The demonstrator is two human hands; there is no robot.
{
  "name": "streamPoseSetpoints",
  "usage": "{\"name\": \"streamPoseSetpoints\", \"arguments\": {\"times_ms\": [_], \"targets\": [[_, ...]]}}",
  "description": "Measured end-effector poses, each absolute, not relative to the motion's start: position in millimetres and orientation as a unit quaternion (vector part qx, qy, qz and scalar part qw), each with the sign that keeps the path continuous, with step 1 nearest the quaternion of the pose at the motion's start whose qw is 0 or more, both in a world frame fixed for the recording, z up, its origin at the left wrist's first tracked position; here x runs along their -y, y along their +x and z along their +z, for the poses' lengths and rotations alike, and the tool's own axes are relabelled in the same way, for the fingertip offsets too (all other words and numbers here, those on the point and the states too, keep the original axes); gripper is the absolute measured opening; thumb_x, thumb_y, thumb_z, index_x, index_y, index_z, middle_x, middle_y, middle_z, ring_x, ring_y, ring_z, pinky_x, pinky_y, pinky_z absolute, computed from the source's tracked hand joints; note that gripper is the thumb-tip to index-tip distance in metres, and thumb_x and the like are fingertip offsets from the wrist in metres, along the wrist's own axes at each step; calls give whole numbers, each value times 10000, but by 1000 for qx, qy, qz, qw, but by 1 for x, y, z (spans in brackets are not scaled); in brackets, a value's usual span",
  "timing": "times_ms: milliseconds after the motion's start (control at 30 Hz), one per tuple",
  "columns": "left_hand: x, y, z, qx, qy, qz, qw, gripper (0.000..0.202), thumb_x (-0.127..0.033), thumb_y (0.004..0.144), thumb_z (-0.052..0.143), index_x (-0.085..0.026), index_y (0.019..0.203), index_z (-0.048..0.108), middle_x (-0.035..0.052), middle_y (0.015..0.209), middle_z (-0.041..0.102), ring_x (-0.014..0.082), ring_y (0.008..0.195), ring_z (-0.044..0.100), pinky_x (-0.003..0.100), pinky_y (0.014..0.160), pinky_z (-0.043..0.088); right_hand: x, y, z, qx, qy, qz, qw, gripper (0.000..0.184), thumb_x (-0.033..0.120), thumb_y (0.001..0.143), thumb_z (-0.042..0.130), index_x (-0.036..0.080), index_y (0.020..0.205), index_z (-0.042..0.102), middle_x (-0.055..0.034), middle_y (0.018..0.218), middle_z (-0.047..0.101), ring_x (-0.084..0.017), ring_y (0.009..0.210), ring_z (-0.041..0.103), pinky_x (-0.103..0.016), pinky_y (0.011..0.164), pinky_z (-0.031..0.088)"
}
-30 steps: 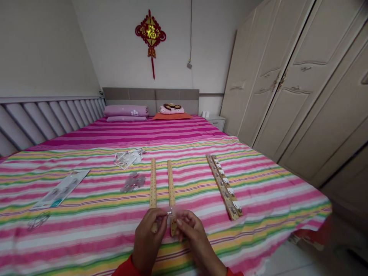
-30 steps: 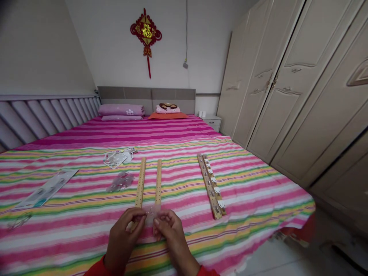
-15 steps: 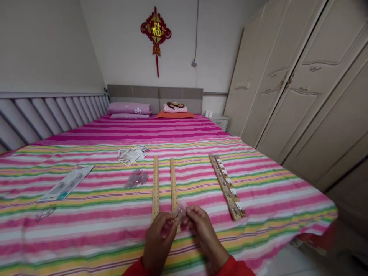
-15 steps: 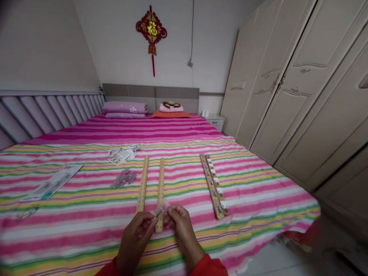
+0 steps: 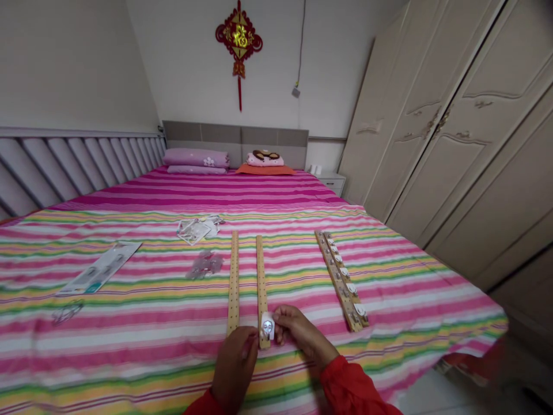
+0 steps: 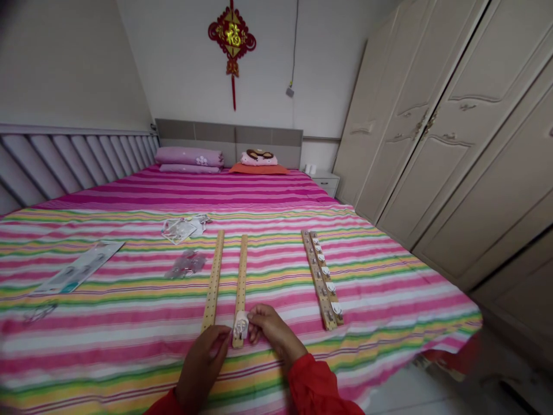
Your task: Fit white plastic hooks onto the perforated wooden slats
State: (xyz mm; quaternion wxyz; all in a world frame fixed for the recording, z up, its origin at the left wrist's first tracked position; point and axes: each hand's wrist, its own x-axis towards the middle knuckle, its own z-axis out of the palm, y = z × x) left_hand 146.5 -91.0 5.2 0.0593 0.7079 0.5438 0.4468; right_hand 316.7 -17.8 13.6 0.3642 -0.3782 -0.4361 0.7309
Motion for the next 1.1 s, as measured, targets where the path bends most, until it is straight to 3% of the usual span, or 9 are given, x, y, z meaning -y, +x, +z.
{"name": "streamPoseSetpoints", "arguments": {"times_ms": [133,333,800,1100], "targets": [[96,149,2,-547,709,444,7,172,-265,897,467,-223,906,633,43,828,703,170,775,660,293,707,523,16,313,11,463,-383,719,351,336,443,651,721,183,610,513,76,412,513,-67,307,415,-203,349,317],[102,151,5,-569,709,407,-87,173,-182,843,515,-255,923,650,11,895,719,201,901,642,364,837,421,12,312,6,474,-393,711,340,296,414,643,697,187,615,511,82,421,518,-59,296,390,-202,347,280],[87,142,-2,-590,726,341,-87,356,-116,846,452,-282,1077,665,27,1017,716,217,1037,584,407,928,325,7,306,-1,509,-416,676,333,225,368,661,622,198,606,485,80,425,518,-62,290,398,-196,338,234],[74,136,-9,-581,754,292,-94,437,-130,812,535,-367,1165,637,-2,1010,719,207,991,604,405,910,316,6,304,-3,525,-434,655,327,186,343,666,590,203,599,488,87,407,498,-60,284,387,-194,342,229]]}}
